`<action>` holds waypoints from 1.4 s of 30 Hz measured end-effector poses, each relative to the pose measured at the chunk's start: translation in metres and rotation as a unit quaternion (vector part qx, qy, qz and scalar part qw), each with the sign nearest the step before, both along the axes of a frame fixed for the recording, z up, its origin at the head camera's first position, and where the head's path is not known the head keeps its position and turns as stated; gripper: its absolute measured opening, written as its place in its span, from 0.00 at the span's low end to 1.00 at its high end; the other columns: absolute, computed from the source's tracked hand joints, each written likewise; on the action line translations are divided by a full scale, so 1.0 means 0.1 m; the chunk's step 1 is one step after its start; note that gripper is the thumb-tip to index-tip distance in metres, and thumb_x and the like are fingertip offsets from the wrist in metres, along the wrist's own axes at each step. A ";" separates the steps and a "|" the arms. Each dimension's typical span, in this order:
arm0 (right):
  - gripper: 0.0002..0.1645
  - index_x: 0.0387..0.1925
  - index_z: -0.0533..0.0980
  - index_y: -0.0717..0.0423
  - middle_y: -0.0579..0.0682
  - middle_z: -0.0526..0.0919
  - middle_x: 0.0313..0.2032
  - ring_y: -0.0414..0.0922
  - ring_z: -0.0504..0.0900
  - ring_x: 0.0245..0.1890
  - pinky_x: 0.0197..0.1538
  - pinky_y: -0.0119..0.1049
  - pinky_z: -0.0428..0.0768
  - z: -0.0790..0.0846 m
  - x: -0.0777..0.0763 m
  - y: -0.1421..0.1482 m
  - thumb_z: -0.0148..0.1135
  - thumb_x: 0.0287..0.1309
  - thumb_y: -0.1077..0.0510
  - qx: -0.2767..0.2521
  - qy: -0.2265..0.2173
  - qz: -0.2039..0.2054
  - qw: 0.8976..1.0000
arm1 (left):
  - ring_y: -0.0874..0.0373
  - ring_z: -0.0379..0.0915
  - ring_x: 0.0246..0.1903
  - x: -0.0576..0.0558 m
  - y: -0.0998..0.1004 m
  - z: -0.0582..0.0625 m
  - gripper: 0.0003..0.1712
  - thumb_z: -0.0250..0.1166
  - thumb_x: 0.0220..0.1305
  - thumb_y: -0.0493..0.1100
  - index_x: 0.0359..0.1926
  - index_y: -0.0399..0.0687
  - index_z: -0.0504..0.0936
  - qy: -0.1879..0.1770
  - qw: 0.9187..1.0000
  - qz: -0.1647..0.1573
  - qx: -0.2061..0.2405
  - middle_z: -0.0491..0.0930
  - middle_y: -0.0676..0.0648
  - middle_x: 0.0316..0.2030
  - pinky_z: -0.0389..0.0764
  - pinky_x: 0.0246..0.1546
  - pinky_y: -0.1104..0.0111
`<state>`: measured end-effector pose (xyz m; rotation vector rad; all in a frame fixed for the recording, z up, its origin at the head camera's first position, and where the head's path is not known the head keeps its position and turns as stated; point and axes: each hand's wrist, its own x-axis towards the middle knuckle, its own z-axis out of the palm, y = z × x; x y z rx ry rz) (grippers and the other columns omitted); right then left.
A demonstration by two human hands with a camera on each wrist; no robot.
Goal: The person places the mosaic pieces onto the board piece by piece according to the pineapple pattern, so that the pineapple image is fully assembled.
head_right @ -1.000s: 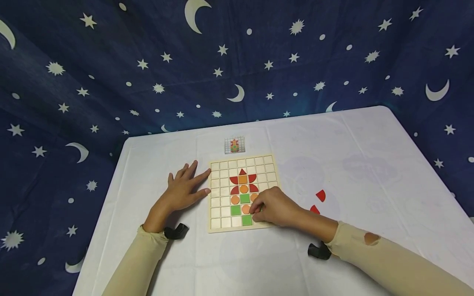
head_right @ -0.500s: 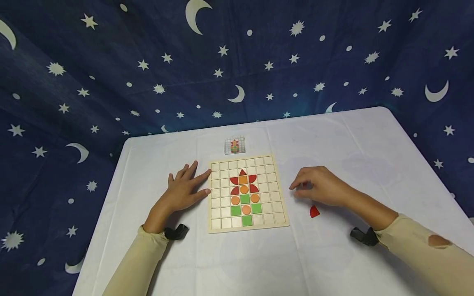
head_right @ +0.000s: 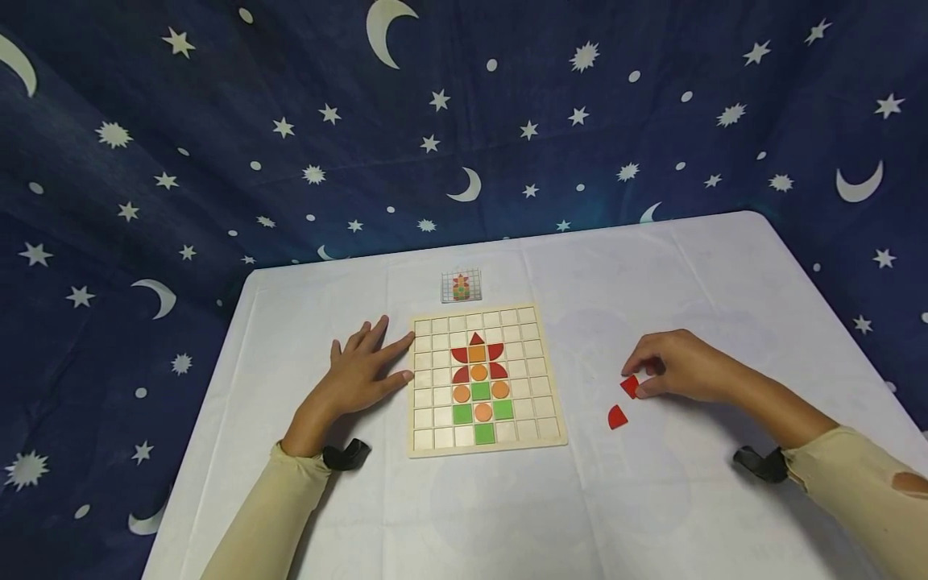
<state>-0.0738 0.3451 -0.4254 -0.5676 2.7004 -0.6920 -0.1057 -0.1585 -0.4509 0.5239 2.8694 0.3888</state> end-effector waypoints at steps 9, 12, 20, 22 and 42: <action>0.19 0.33 0.85 0.32 0.33 0.79 0.29 0.34 0.74 0.31 0.34 0.27 0.76 -0.07 0.01 0.03 0.85 0.41 0.57 -0.020 0.017 0.002 1.000 | 0.34 0.42 0.80 0.00 0.00 0.00 0.39 0.57 0.69 0.71 0.77 0.73 0.62 0.002 1.000 -0.002 -0.003 0.47 0.41 0.82 0.42 0.67 0.22; 0.19 0.32 0.84 0.31 0.33 0.77 0.26 0.33 0.73 0.29 0.32 0.28 0.74 -0.08 0.02 0.03 0.84 0.42 0.58 -0.034 0.023 -0.003 0.999 | 0.34 0.42 0.80 0.00 0.00 -0.01 0.39 0.57 0.68 0.71 0.77 0.73 0.62 0.003 1.000 0.001 -0.003 0.47 0.41 0.82 0.42 0.67 0.22; 0.14 0.31 0.84 0.32 0.32 0.79 0.24 0.34 0.74 0.28 0.32 0.28 0.75 -0.09 0.01 -0.02 0.80 0.50 0.56 -0.067 0.005 -0.012 0.998 | 0.34 0.42 0.80 0.00 0.00 -0.02 0.39 0.57 0.68 0.72 0.77 0.74 0.62 0.004 1.000 0.002 -0.002 0.47 0.41 0.82 0.42 0.67 0.22; 0.12 0.32 0.84 0.33 0.33 0.81 0.26 0.36 0.76 0.29 0.33 0.29 0.77 -0.07 0.01 -0.07 0.79 0.52 0.56 -0.078 -0.005 -0.017 0.997 | 0.34 0.42 0.80 0.00 0.00 -0.02 0.39 0.57 0.68 0.72 0.77 0.73 0.63 0.005 1.000 0.001 0.000 0.48 0.41 0.82 0.42 0.67 0.22; 0.04 0.34 0.84 0.41 0.39 0.84 0.28 0.37 0.80 0.31 0.38 0.29 0.79 -0.11 0.07 -1.11 0.74 0.60 0.53 -0.175 -0.123 0.053 0.975 | 0.34 0.41 0.80 -0.01 0.00 -0.03 0.40 0.57 0.68 0.72 0.77 0.73 0.62 -0.001 1.000 0.002 0.000 0.47 0.41 0.82 0.41 0.67 0.23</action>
